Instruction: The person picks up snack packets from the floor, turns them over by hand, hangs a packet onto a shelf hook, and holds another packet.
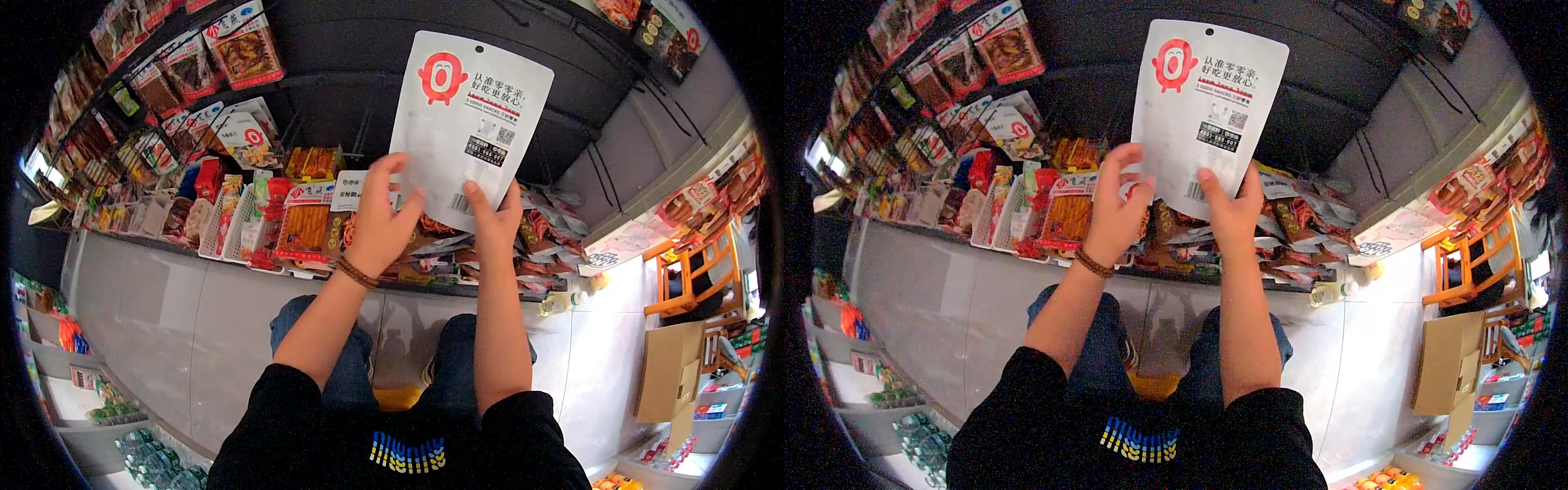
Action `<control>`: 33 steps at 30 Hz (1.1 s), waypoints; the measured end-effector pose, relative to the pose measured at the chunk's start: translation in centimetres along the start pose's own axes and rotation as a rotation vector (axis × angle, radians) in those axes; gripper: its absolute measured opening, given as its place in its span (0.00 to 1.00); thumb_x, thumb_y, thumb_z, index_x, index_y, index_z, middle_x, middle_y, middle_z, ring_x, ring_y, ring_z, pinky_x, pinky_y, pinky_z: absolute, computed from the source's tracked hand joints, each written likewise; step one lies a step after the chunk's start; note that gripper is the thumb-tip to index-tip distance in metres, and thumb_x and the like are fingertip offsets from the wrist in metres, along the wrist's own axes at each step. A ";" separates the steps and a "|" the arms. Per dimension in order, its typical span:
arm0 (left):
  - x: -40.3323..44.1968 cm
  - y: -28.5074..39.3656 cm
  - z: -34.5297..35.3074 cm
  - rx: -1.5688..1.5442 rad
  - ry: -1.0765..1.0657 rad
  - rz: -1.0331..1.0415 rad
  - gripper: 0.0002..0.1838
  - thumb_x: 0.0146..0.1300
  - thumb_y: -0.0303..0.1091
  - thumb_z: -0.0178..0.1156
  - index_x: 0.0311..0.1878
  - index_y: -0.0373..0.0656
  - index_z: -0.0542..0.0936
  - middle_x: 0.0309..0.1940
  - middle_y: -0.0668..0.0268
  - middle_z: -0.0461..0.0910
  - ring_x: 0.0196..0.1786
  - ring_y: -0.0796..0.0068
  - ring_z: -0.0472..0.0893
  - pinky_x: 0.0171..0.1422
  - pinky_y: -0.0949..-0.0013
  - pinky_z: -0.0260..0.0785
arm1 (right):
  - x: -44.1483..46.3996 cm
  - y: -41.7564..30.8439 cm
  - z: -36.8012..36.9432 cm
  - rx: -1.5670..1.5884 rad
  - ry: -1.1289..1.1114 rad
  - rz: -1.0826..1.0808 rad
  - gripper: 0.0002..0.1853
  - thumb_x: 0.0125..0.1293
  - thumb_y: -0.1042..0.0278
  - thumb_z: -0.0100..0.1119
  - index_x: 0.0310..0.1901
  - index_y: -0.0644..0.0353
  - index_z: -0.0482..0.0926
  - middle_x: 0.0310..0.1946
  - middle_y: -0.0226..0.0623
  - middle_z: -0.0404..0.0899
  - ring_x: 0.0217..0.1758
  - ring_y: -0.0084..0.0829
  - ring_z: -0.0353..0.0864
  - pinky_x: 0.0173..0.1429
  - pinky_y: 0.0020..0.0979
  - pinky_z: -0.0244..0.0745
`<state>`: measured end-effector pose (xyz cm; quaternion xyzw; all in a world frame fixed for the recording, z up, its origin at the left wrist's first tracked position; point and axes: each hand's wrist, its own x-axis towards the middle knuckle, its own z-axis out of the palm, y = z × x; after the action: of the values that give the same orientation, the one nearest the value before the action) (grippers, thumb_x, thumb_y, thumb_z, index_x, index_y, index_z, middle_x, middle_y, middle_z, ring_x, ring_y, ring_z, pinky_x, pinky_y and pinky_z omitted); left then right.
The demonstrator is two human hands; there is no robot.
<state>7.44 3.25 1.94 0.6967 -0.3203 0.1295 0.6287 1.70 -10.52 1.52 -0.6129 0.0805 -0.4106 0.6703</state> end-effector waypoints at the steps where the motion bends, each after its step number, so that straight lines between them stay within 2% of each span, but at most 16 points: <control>1: -0.3 0.5 0.3 -0.022 -0.059 -0.029 0.21 0.51 0.25 0.55 0.51 0.40 0.65 0.48 0.62 0.67 0.51 0.71 0.67 0.52 0.69 0.60 | 0.0 0.1 0.0 0.000 0.001 -0.001 0.22 0.49 0.66 0.64 0.44 0.66 0.68 0.38 0.36 0.74 0.39 0.24 0.72 0.44 0.25 0.67; 2: -0.5 0.8 0.6 -0.044 -0.117 -0.058 0.22 0.51 0.25 0.54 0.51 0.39 0.65 0.48 0.61 0.67 0.53 0.71 0.67 0.53 0.69 0.60 | 0.0 0.2 0.1 -0.026 -0.006 -0.011 0.22 0.50 0.67 0.63 0.45 0.66 0.68 0.38 0.36 0.74 0.39 0.24 0.72 0.44 0.25 0.67; 3: -0.7 0.8 0.9 -0.019 -0.156 -0.023 0.24 0.52 0.30 0.54 0.53 0.36 0.62 0.51 0.55 0.65 0.53 0.62 0.66 0.54 0.66 0.59 | -0.1 0.3 0.1 -0.052 -0.012 -0.021 0.22 0.50 0.67 0.62 0.45 0.66 0.68 0.38 0.36 0.74 0.39 0.24 0.72 0.44 0.25 0.67; 9: -1.2 1.5 1.6 -0.027 -0.229 -0.017 0.26 0.54 0.31 0.52 0.56 0.35 0.59 0.55 0.52 0.62 0.58 0.58 0.63 0.60 0.64 0.55 | -0.3 1.2 0.4 -0.155 -0.056 -0.097 0.22 0.51 0.69 0.61 0.47 0.68 0.67 0.40 0.40 0.73 0.42 0.26 0.71 0.46 0.26 0.66; 15: -1.6 0.5 2.3 -0.088 -0.199 -0.042 0.28 0.56 0.34 0.51 0.58 0.34 0.57 0.56 0.50 0.59 0.59 0.56 0.61 0.61 0.63 0.53 | -0.6 2.0 0.6 -0.289 -0.055 -0.165 0.24 0.50 0.68 0.60 0.49 0.67 0.66 0.43 0.44 0.72 0.46 0.30 0.71 0.51 0.28 0.64; 19: -1.8 -0.3 2.4 -0.113 -0.199 -0.064 0.29 0.56 0.35 0.52 0.59 0.34 0.56 0.57 0.48 0.58 0.60 0.57 0.61 0.61 0.64 0.53 | -0.9 1.3 1.2 -0.239 -0.114 -0.138 0.25 0.48 0.69 0.61 0.49 0.66 0.67 0.45 0.43 0.72 0.47 0.30 0.71 0.52 0.29 0.64; 22: -1.9 -0.3 2.3 -0.214 -0.182 -0.120 0.31 0.56 0.34 0.52 0.60 0.34 0.53 0.57 0.48 0.58 0.59 0.60 0.61 0.61 0.66 0.53 | -1.0 0.8 1.6 -0.307 -0.193 -0.204 0.25 0.46 0.71 0.61 0.49 0.64 0.68 0.45 0.42 0.72 0.48 0.33 0.71 0.52 0.30 0.64; 24: -1.8 0.1 2.1 -0.218 -0.174 -0.126 0.29 0.58 0.29 0.48 0.62 0.38 0.51 0.58 0.58 0.57 0.60 0.67 0.58 0.63 0.67 0.49 | -1.2 0.7 2.0 -0.345 -0.241 -0.275 0.25 0.45 0.72 0.61 0.48 0.63 0.69 0.44 0.43 0.72 0.48 0.37 0.72 0.52 0.32 0.65; 27: -1.6 -0.6 2.0 -0.351 -0.136 -0.154 0.32 0.57 0.32 0.52 0.61 0.36 0.50 0.56 0.54 0.58 0.58 0.67 0.60 0.60 0.69 0.53 | -1.2 1.2 2.2 -0.367 -0.263 -0.320 0.25 0.42 0.72 0.61 0.47 0.62 0.69 0.43 0.44 0.72 0.47 0.41 0.72 0.52 0.33 0.65; 33: -1.0 -0.7 1.4 -0.486 -0.085 -0.237 0.28 0.58 0.31 0.50 0.59 0.36 0.52 0.56 0.57 0.59 0.58 0.69 0.60 0.61 0.70 0.51 | -1.4 0.5 2.7 -0.386 -0.321 -0.391 0.26 0.39 0.72 0.61 0.46 0.62 0.70 0.45 0.45 0.71 0.50 0.42 0.70 0.54 0.35 0.63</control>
<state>6.80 2.14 0.57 0.5628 -0.2844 -0.0551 0.7741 2.66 -7.58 1.13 -0.7896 -0.0690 -0.4068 0.4541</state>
